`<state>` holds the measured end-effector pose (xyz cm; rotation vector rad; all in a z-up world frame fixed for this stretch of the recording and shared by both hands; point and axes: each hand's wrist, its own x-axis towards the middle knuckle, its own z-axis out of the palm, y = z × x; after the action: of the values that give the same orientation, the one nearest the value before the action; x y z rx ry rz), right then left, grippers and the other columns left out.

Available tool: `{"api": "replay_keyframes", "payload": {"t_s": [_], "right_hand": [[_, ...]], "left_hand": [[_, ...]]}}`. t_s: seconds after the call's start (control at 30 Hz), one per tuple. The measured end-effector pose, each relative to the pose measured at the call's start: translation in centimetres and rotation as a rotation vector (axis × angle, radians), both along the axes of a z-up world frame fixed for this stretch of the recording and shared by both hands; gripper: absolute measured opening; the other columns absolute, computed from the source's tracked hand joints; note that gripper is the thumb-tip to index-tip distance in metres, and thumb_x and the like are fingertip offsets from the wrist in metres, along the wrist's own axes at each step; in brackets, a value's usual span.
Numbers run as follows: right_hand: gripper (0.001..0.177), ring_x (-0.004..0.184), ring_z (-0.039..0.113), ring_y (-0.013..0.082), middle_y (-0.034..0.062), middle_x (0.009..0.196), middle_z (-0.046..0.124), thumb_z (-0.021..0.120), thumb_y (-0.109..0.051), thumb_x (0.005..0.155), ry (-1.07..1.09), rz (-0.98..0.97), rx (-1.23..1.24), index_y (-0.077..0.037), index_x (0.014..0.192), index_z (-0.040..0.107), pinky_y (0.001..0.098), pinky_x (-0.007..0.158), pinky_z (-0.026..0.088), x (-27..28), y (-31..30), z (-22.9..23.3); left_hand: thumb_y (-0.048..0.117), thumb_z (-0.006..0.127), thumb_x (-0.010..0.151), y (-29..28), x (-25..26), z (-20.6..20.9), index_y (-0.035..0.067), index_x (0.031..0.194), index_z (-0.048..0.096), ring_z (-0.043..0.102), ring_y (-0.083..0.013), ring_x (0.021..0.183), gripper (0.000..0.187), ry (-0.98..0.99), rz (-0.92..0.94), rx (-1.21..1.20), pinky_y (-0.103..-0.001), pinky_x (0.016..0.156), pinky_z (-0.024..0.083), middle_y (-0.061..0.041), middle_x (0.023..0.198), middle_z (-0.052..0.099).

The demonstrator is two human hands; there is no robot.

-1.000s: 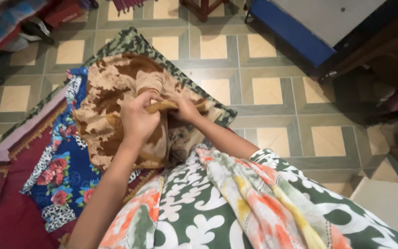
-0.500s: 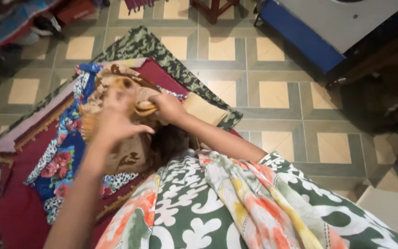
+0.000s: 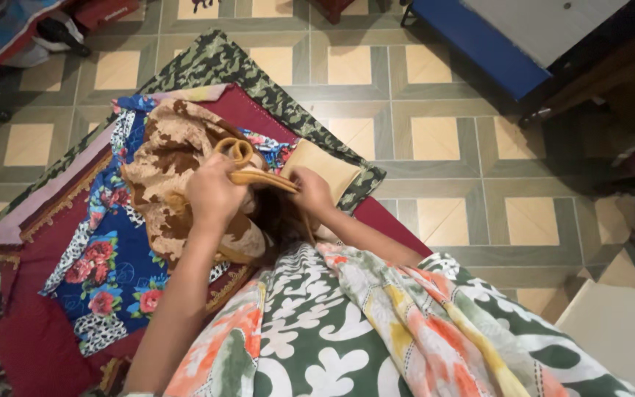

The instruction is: The person folds a brown and beige patterned blanket on a bed, smoothing and aligning edges before stacking it with other linens. They then pick up an orange patterned cloth and begin folding it.

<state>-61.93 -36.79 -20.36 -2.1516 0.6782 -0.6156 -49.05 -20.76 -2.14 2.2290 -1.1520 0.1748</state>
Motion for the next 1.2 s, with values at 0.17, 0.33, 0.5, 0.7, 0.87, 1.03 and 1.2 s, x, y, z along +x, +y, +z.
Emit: {"api": "replay_keyframes", "payload": {"t_s": [0.17,0.33,0.5,0.7,0.87,1.03,1.2], "right_hand": [[0.034,0.094,0.071,0.0377,0.02,0.098,0.072,0.063,-0.002,0.08,0.007,0.03,0.049,-0.008,0.113,0.071,0.043,0.086,0.055,-1.4,-4.9,-4.1],[0.021,0.083,0.066,0.0405,0.019,0.086,0.068,0.07,-0.011,0.082,-0.155,0.162,-0.242,-0.007,0.103,0.066,0.0475,0.073,0.051,3.8,-3.3,3.6],[0.018,0.079,0.066,0.0366,0.0137,0.079,0.067,0.071,-0.011,0.079,-0.151,0.406,-0.528,-0.009,0.097,0.067,0.0495,0.072,0.051,5.8,-3.0,12.7],[0.025,0.073,0.065,0.0258,0.0115,0.081,0.067,0.071,-0.024,0.088,-0.081,0.504,0.05,-0.004,0.103,0.069,0.0377,0.072,0.054,3.3,-5.0,10.2],[0.057,0.096,0.069,0.0218,0.0063,0.101,0.075,0.079,-0.062,0.076,0.569,0.437,0.151,-0.02,0.114,0.075,0.039,0.088,0.053,-1.8,-11.1,1.0],[0.054,0.112,0.066,0.0274,0.0081,0.109,0.075,0.09,-0.059,0.062,0.654,0.418,-0.093,-0.019,0.097,0.08,0.049,0.101,0.046,-7.7,-14.8,-7.9],[0.04,0.105,0.074,0.0207,0.0027,0.118,0.077,0.083,-0.044,0.075,0.424,0.57,0.301,-0.01,0.091,0.071,0.0393,0.09,0.06,-10.8,-12.8,-12.1]], "left_hand": [[0.018,0.083,0.078,0.7,1.1,4.4,0.007,0.086,0.074,0.071,-0.0297,0.086,0.016,-0.06,0.028,-0.114,-0.041,0.075,0.056,-0.005,0.102,0.071],[0.03,0.092,0.064,-1.3,1.1,4.5,0.015,0.138,0.057,0.069,-0.0347,0.082,0.083,-0.104,-0.029,0.293,-0.044,0.063,0.055,-0.017,0.104,0.069],[0.048,0.086,0.07,-2.1,-0.4,0.9,0.028,0.15,0.048,0.07,-0.0393,0.078,0.092,0.064,-0.015,0.451,-0.049,0.069,0.056,-0.017,0.092,0.073],[0.05,0.085,0.073,-2.0,-0.2,0.5,0.026,0.115,0.074,0.072,-0.0372,0.081,0.05,0.11,0.022,0.294,-0.049,0.071,0.056,-0.013,0.084,0.075],[0.047,0.092,0.063,-0.4,0.0,4.1,0.021,0.108,0.078,0.073,-0.0319,0.078,0.054,0.185,0.042,0.168,-0.043,0.069,0.056,-0.01,0.087,0.077],[0.035,0.095,0.07,2.3,0.8,9.4,0.012,0.112,0.077,0.076,-0.0202,0.083,0.051,0.165,0.012,-0.013,-0.033,0.076,0.058,-0.007,0.096,0.079],[0.014,0.092,0.081,4.8,1.3,13.8,0.003,0.12,0.075,0.074,-0.0139,0.095,0.044,0.273,0.011,-0.251,-0.029,0.087,0.058,-0.007,0.108,0.078]]}}
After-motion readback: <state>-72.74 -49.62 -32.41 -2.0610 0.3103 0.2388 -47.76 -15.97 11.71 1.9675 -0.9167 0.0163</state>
